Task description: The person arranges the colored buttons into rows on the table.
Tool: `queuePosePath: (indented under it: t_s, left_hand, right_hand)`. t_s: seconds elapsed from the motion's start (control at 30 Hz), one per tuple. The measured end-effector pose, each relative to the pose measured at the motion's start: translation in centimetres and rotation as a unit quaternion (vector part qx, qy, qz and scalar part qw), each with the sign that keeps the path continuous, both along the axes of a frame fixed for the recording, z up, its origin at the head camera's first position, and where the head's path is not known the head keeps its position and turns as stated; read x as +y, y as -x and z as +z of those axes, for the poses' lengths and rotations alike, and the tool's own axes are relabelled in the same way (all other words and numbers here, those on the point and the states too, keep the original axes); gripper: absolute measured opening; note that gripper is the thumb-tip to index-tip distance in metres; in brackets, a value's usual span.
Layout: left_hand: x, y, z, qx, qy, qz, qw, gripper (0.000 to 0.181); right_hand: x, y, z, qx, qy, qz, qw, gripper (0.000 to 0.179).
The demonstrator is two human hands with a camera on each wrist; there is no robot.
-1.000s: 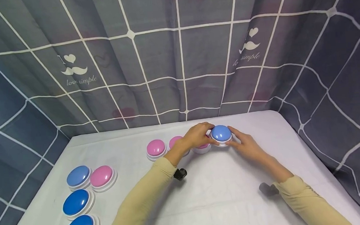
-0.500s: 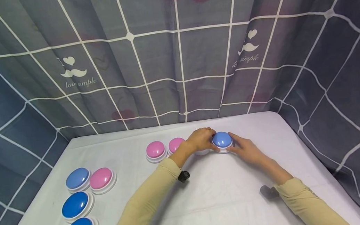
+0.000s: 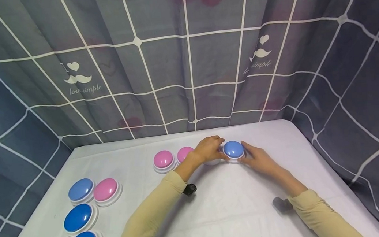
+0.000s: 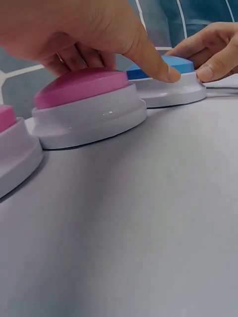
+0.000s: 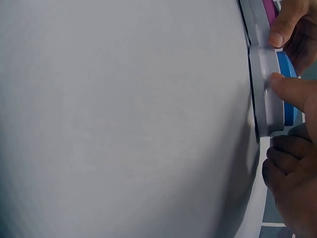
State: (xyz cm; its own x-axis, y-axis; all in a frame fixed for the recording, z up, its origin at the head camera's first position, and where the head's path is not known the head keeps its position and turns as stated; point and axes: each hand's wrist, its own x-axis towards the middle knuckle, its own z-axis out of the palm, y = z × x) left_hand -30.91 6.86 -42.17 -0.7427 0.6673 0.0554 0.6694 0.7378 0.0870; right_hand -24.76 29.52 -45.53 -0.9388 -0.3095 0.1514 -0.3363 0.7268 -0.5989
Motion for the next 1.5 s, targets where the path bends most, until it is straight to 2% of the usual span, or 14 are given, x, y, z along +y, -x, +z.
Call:
queuePosePath:
  t_s: [0.17, 0.33, 0.43, 0.57, 0.7, 0.8, 0.9, 1.1, 1.23, 1.33, 1.4, 1.5]
  left_hand:
    - [-1.1, -0.6, 0.3, 0.019, -0.01, 0.02, 0.9996, 0.071]
    - [-1.7, -1.5, 0.6, 0.052, -0.032, 0.007, 0.9981, 0.07]
    - [-2.2, -2.4, 0.9, 0.076, -0.057, -0.003, 0.9955, 0.067]
    - [-3.5, -4.0, 2.0, 0.114, -0.105, -0.01, 0.9878, 0.059]
    - [-5.2, -5.9, 3.2, 0.146, -0.149, -0.014, 0.9778, 0.049]
    - [-6.5, -7.3, 3.6, 0.153, -0.171, -0.014, 0.9733, 0.044]
    - [-8.3, -8.8, 4.1, 0.149, -0.178, -0.006, 0.9727, 0.043]
    - [-12.5, -12.0, 4.8, 0.136, -0.187, 0.041, 0.972, 0.049]
    - [-15.2, -14.2, 4.3, 0.143, -0.197, 0.076, 0.9669, 0.053]
    - [-17.5, -16.0, 3.8, 0.149, -0.197, 0.106, 0.9632, 0.056]
    - [-19.2, -17.4, 3.5, 0.138, -0.193, 0.14, 0.9614, 0.058]
    - [-21.4, -19.7, 3.3, 0.084, -0.176, 0.223, 0.9552, 0.061]
  right_hand:
    - [-0.8, 0.1, 0.1, 0.019, -0.005, 0.002, 0.9998, 0.082]
    - [-2.1, -0.2, 0.8, 0.066, 0.003, -0.017, 0.9977, 0.077]
    - [-3.4, -0.4, 1.4, 0.076, 0.026, -0.027, 0.9964, 0.075]
    - [-5.7, -0.8, 2.2, 0.099, 0.064, -0.012, 0.993, 0.069]
    - [-7.6, -1.2, 2.9, 0.124, 0.101, 0.021, 0.987, 0.063]
    - [-8.9, -1.6, 3.1, 0.133, 0.121, 0.045, 0.9827, 0.061]
    - [-10.3, -2.0, 3.2, 0.133, 0.129, 0.071, 0.9802, 0.062]
    - [-13.5, -3.3, 3.9, 0.105, 0.123, 0.115, 0.9802, 0.064]
    - [-15.5, -4.3, 4.6, 0.079, 0.111, 0.128, 0.9824, 0.067]
    - [-17.2, -5.0, 4.8, 0.067, 0.108, 0.152, 0.9801, 0.068]
    - [-18.5, -5.5, 4.8, 0.055, 0.108, 0.172, 0.9777, 0.069]
    - [-20.4, -6.6, 4.7, 0.034, 0.104, 0.195, 0.9745, 0.071]
